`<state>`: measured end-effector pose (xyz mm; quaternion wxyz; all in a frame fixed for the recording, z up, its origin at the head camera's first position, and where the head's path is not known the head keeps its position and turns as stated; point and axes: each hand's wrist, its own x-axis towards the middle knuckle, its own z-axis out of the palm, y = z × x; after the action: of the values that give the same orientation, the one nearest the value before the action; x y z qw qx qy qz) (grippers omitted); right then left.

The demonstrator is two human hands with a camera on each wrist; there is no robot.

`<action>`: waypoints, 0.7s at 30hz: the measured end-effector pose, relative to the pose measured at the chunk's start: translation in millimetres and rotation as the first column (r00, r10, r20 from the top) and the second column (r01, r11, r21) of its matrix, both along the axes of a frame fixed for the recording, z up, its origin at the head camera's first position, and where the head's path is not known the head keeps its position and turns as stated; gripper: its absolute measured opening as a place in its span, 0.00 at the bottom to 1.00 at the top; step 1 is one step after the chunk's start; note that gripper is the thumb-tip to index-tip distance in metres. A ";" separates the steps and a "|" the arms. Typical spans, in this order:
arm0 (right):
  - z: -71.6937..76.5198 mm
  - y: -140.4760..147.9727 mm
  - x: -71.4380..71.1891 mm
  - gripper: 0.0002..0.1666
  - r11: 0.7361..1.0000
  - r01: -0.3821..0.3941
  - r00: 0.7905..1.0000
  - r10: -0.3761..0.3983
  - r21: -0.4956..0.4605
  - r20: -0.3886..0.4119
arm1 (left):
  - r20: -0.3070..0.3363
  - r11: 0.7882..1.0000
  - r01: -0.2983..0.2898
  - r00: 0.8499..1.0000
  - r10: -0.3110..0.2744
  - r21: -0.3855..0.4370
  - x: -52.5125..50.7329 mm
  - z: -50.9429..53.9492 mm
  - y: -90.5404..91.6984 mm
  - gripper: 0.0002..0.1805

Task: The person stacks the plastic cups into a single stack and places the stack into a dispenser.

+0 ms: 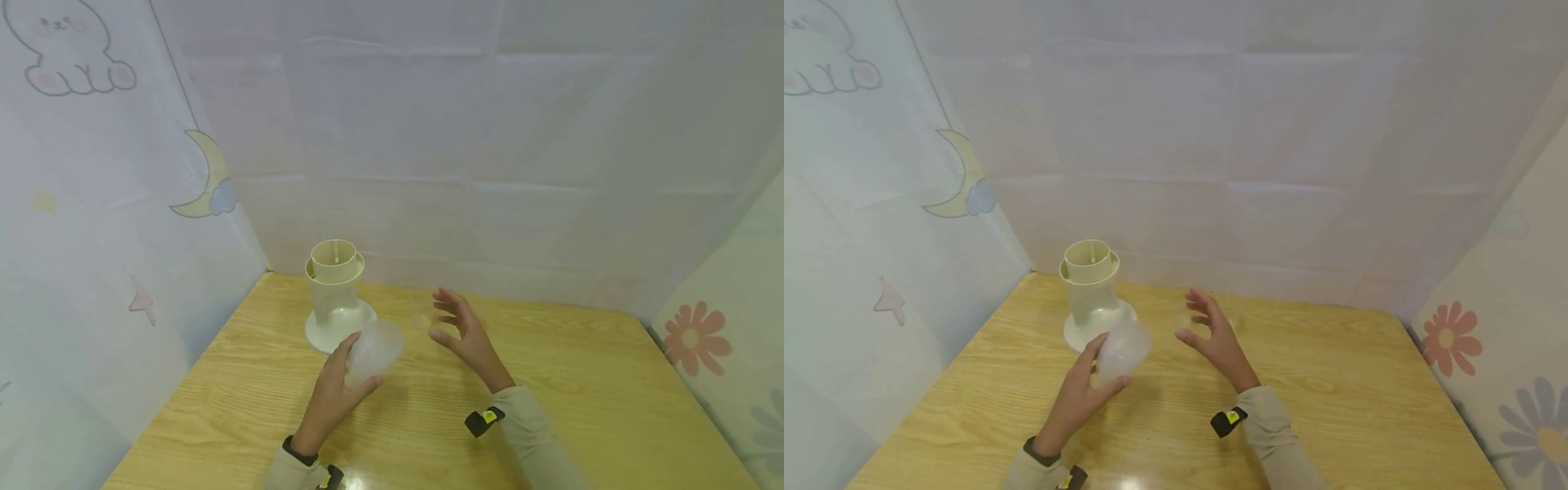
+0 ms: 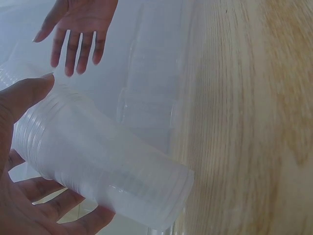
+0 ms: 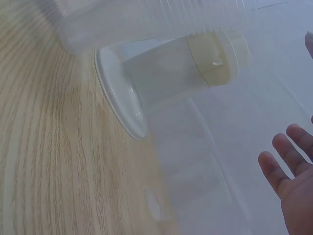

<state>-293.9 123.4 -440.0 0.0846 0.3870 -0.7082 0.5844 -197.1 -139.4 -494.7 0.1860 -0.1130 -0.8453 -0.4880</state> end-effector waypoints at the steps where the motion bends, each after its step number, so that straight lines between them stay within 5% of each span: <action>1: 2.3 0.9 1.0 0.44 1.000 0.002 1.000 -0.002 0.002 -0.001 | -0.004 1.000 -0.002 1.000 0.002 -0.003 -0.1 -0.3 -0.1 0.44; 5: 3.4 5.5 -0.4 0.44 1.000 0.013 1.000 -0.013 0.003 0.009 | -0.013 1.000 -0.002 1.000 0.002 -0.009 -0.6 -1.2 -0.5 0.44; 14: -19.5 21.5 -25.6 0.48 0.998 0.055 0.998 -0.056 0.017 0.036 | -0.021 1.000 0.000 1.000 -0.001 -0.015 -0.9 -1.6 -0.4 0.44; 21: -3.2 27.9 -17.5 0.46 0.995 0.102 0.993 -0.103 0.021 0.051 | -0.016 1.000 0.001 1.000 -0.002 -0.011 0.0 -1.6 -0.3 0.44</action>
<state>-311.4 151.3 -443.2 0.0922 0.3356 -0.7345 0.5825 -197.2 -139.6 -496.2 0.1919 -0.1186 -0.8462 -0.4827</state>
